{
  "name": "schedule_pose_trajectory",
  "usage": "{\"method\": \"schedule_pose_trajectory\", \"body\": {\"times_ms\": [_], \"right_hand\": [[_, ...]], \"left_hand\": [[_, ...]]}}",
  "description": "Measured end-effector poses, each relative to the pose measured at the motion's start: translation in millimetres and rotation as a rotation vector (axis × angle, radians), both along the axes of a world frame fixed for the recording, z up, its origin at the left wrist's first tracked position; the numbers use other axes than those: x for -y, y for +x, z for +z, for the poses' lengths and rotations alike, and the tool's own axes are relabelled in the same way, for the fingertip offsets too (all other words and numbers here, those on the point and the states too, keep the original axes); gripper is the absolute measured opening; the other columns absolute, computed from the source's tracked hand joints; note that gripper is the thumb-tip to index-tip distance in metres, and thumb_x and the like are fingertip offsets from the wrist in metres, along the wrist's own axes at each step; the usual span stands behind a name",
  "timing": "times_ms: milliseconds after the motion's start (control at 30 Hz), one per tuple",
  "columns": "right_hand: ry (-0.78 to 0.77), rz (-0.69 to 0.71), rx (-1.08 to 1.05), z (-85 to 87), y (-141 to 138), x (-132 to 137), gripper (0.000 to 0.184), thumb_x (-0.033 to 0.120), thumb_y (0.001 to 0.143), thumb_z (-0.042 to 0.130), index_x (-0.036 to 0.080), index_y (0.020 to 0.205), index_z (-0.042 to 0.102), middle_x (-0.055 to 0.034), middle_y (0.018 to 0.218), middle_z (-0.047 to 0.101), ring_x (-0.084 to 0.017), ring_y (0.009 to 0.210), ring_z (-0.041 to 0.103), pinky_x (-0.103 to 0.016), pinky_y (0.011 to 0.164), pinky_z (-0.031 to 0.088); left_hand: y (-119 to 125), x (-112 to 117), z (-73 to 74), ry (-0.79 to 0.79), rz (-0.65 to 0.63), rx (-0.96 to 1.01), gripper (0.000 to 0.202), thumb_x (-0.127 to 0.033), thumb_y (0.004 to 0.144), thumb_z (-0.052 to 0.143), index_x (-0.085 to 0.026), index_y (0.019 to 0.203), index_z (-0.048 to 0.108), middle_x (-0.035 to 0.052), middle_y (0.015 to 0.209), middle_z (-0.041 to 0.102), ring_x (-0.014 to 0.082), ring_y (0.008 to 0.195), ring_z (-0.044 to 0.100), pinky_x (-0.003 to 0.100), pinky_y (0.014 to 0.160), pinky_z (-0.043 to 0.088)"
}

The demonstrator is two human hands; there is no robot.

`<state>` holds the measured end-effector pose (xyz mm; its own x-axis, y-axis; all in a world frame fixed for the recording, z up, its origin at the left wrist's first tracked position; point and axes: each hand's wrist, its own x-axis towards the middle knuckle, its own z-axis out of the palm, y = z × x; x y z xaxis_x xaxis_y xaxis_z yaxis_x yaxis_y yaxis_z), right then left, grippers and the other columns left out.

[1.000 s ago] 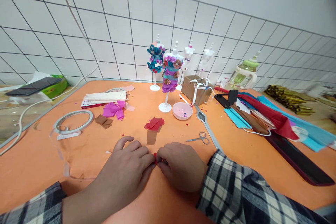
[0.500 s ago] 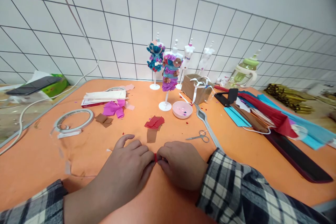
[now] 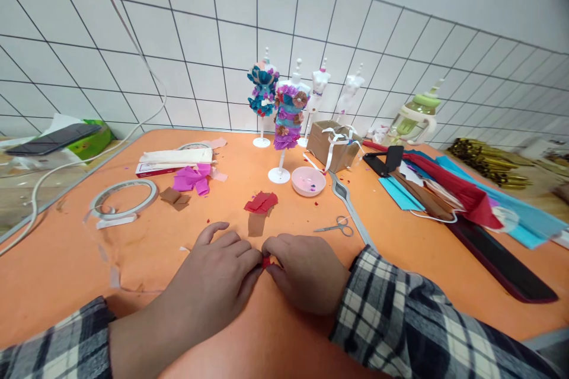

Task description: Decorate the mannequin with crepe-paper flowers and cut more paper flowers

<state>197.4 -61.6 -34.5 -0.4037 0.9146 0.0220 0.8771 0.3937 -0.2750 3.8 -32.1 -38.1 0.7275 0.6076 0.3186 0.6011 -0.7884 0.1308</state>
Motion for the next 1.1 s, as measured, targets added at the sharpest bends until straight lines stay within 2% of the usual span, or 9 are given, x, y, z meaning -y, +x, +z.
{"method": "schedule_pose_trajectory", "body": {"times_ms": [167, 367, 533, 833, 1100], "right_hand": [[-0.025, 0.015, 0.031, 4.2, 0.3, 0.4, 0.016, 0.03, 0.097, 0.048, 0.023, 0.099, 0.062, -0.0013, 0.094, 0.071, -0.018, 0.077, 0.064, -0.031, 0.058, 0.028], [-0.053, 0.013, 0.026, 0.4, 0.4, -0.5, 0.027, 0.033, 0.1, 0.042, 0.022, 0.093, 0.066, -0.0017, 0.089, 0.073, -0.018, 0.077, 0.065, -0.03, 0.059, 0.028], [-0.03, 0.018, 0.041, -1.6, -1.0, -2.4, 0.025, 0.031, 0.099, 0.044, 0.022, 0.09, 0.066, -0.0014, 0.087, 0.073, -0.018, 0.075, 0.064, -0.031, 0.058, 0.027], [-0.059, 0.009, 0.051, 5.2, -2.1, -1.9, 0.024, 0.033, 0.1, 0.045, 0.022, 0.094, 0.066, -0.0027, 0.09, 0.073, -0.018, 0.079, 0.066, -0.03, 0.06, 0.031], [-0.053, -0.032, 0.008, 0.8, -1.8, -1.2, 0.018, 0.033, 0.097, 0.051, 0.022, 0.099, 0.065, -0.0031, 0.093, 0.073, -0.018, 0.082, 0.066, -0.03, 0.063, 0.031]], "left_hand": [[-0.3, 0.4, 1.5, 0.016, -0.007, -0.01, 0.025, -0.023, 0.093, 0.051, -0.025, 0.079, 0.071, -0.0011, 0.069, 0.071, 0.0223, 0.075, 0.064, 0.051, 0.098, 0.03], [-0.1, 0.0, 1.5, 0.018, -0.011, -0.01, 0.025, -0.023, 0.094, 0.051, -0.024, 0.075, 0.068, -0.0015, 0.069, 0.069, 0.0225, 0.075, 0.063, 0.05, 0.097, 0.032], [2.1, -0.1, 2.3, 0.006, 0.003, -0.011, 0.023, -0.023, 0.093, 0.05, -0.023, 0.077, 0.066, -0.0014, 0.07, 0.069, 0.0223, 0.074, 0.062, 0.047, 0.093, 0.033], [2.1, -0.8, 1.5, -0.029, 0.005, -0.019, 0.024, -0.02, 0.093, 0.05, -0.023, 0.077, 0.067, -0.0011, 0.072, 0.071, 0.0221, 0.075, 0.063, 0.047, 0.092, 0.033], [0.7, -0.6, 0.3, -0.032, -0.002, 0.006, 0.024, -0.021, 0.092, 0.05, -0.025, 0.077, 0.068, -0.0009, 0.071, 0.071, 0.0217, 0.074, 0.062, 0.045, 0.091, 0.033]]}}
